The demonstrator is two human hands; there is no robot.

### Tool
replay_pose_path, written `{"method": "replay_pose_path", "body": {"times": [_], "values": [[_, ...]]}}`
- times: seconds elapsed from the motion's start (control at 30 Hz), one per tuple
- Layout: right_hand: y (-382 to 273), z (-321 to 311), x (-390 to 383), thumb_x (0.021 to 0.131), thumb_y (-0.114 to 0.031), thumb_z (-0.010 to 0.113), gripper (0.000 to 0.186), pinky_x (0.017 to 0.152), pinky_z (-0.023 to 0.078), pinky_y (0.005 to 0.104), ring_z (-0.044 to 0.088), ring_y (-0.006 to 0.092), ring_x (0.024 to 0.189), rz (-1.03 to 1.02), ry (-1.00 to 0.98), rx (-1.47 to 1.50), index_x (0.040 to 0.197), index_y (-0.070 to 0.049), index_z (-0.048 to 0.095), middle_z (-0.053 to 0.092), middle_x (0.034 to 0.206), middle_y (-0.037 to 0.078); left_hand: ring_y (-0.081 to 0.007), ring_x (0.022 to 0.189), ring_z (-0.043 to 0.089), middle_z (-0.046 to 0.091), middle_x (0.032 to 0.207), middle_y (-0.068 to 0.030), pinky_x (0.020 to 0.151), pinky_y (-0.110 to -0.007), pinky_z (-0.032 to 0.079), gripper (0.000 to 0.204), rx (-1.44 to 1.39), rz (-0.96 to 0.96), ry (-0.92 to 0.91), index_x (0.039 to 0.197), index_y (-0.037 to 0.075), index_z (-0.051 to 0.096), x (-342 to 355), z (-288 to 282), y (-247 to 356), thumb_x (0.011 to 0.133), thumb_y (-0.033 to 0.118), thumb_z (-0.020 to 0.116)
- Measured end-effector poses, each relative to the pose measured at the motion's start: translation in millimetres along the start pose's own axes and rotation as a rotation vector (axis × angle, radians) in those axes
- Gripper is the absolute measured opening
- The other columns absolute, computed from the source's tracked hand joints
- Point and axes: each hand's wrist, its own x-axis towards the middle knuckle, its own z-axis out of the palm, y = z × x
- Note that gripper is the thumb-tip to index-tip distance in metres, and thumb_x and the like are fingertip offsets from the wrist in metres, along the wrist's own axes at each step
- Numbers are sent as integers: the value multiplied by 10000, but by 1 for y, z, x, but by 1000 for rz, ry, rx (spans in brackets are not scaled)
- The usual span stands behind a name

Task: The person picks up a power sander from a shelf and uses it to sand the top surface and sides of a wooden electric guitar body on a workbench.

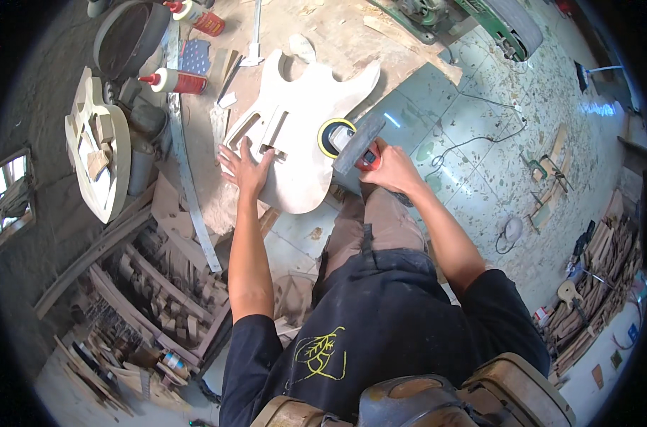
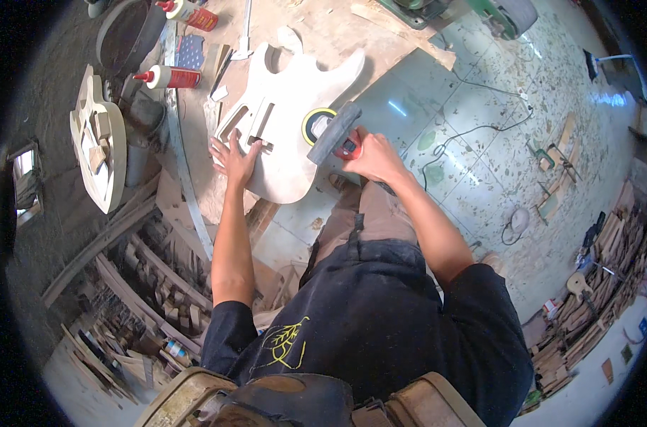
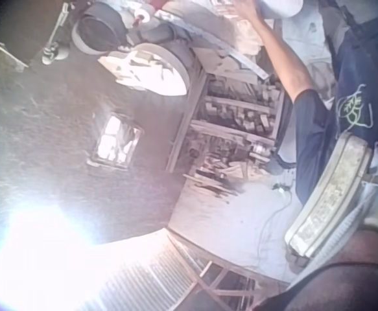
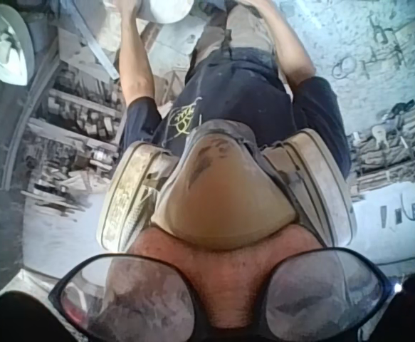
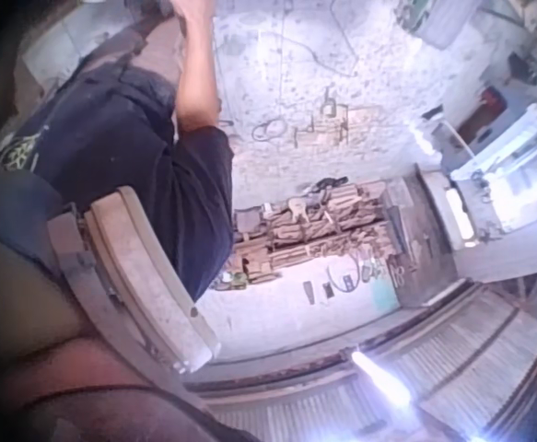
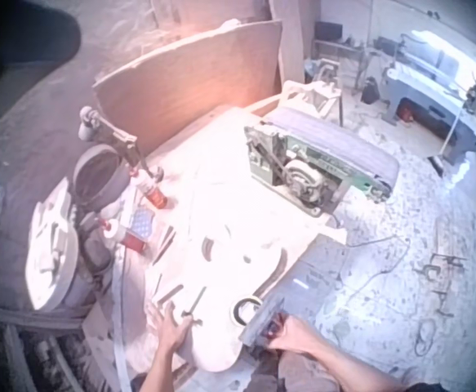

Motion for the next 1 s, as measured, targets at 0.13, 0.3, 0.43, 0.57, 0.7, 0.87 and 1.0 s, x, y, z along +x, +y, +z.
{"method": "replay_pose_path", "body": {"times": [0.13, 0.3, 0.43, 0.57, 0.7, 0.87, 1.0], "values": [[-1, 2, 8, 628, -299, 769, 531, 812, 549, 471, 677, 457, 921, 7, 83, -35, 1021, 23, 615, 701, 907, 270, -461, 1526, -119, -75, 1666, -248, 1149, -713, -5, 1008, 35, -7, -6, 1569, 294, 339, 3, 2, -6, 741, 741, 701], [-4, -1, 13, 647, -294, 795, 516, 793, 561, 435, 701, 417, 897, 12, 275, 148, 1011, 23, 613, 716, 918, 237, -460, 1526, -118, -76, 1667, -247, 1149, -714, -4, 1006, 30, -1, 5, 1568, 298, 339, 2, 2, -7, 741, 745, 696], [8, -13, 20, 660, -286, 802, 496, 786, 561, 419, 713, 392, 886, 20, 382, 166, 1007, 14, 613, 720, 909, 218, -461, 1525, -127, -79, 1664, -256, 1148, -714, -16, 984, 2, -3, -18, 1564, 264, 355, 0, 0, 2, 749, 671, 727], [12, -39, 19, 659, -287, 805, 481, 764, 554, 423, 712, 392, 875, 24, 499, 82, 979, 10, 603, 715, 885, 207, -469, 1524, -121, -81, 1662, -259, 1148, -715, -11, 976, 23, -8, -3, 1562, 266, 359, 0, 0, 0, 751, 664, 726], [10, -61, 25, 657, -291, 780, 469, 773, 541, 459, 685, 434, 881, 6, 426, -63, 979, 4, 608, 707, 888, 228, -475, 1522, -117, -81, 1663, -258, 1150, -713, -3, 972, -2, 9, 17, 1558, 266, 367, -1, 0, 0, 748, 665, 726], [5, -67, 35, 654, -285, 745, 492, 762, 530, 481, 674, 441, 891, -85, 240, -211, 1037, 1, 627, 691, 870, 254, -477, 1522, -121, -87, 1663, -257, 1152, -711, -2, 973, -3, 6, 9, 1558, 263, 368, 0, 1, -1, 745, 659, 729], [-7, -64, 40, 645, -293, 739, 509, 763, 531, 476, 674, 435, 890, -133, 83, -297, 1051, -5, 634, 692, 876, 256, -479, 1521, -117, -81, 1662, -261, 1150, -713, 1, 969, 13, 20, 23, 1559, 270, 361, 1, 2, -5, 754, 673, 720]]}}
